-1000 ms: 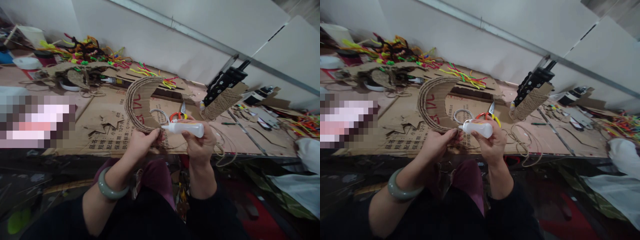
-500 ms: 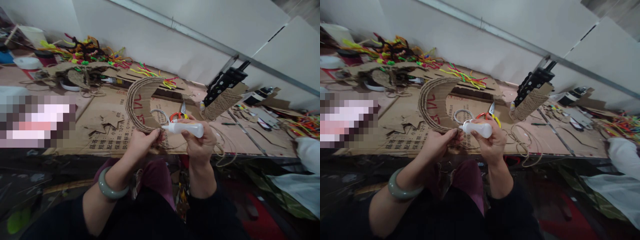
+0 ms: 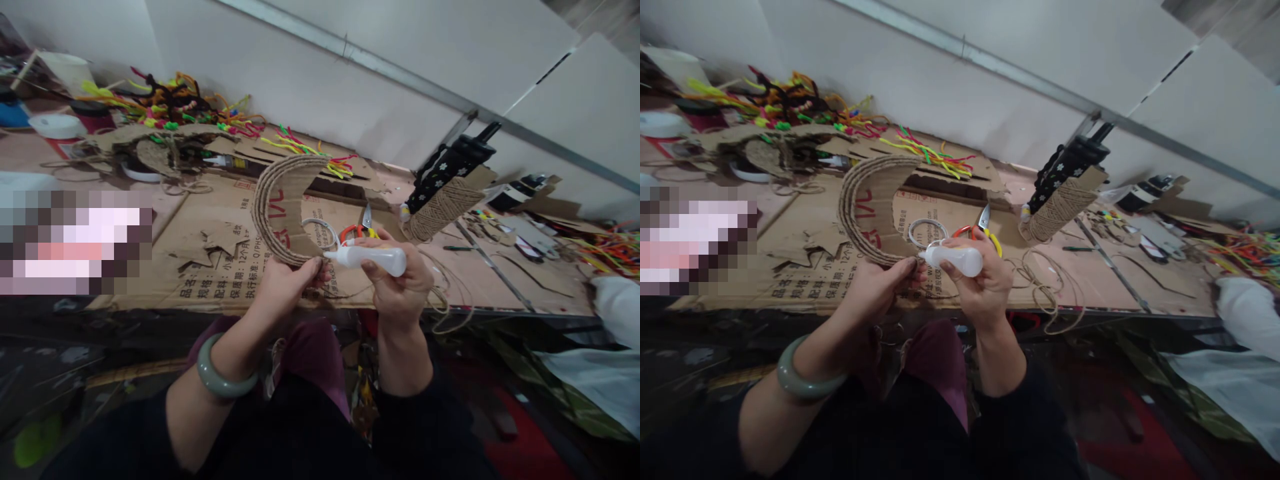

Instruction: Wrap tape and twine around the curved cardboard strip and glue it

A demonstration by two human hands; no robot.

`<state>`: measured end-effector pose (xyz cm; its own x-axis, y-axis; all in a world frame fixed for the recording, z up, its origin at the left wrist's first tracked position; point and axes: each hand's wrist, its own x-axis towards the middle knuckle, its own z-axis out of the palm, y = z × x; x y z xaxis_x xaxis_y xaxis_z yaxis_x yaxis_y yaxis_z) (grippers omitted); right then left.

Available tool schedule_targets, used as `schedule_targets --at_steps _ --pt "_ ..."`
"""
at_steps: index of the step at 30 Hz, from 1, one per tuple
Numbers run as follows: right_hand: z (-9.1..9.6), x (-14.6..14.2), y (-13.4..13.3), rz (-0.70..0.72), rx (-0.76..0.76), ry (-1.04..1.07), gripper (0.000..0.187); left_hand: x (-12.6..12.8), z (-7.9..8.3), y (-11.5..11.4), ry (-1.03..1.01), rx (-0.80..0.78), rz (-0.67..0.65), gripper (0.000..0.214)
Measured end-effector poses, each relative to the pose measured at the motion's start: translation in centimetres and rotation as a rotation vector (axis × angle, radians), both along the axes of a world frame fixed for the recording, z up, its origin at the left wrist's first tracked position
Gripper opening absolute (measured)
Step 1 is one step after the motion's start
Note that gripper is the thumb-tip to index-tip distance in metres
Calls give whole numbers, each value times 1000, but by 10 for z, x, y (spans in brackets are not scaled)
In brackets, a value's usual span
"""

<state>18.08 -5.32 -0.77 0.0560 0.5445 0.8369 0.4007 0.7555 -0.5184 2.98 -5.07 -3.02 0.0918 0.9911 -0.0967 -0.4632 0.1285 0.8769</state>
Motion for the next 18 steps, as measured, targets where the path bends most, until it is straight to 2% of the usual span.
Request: schedule_targets --at_steps 4,10,18 --pt "0 2 1 -1 0 -8 14 0 2 0 -7 -9 15 24" --pt "-4 11 6 91 -188 82 21 -1 -1 1 15 44 14 19" --pt "-3 14 3 181 -274 159 26 -1 -9 4 35 66 3 19"
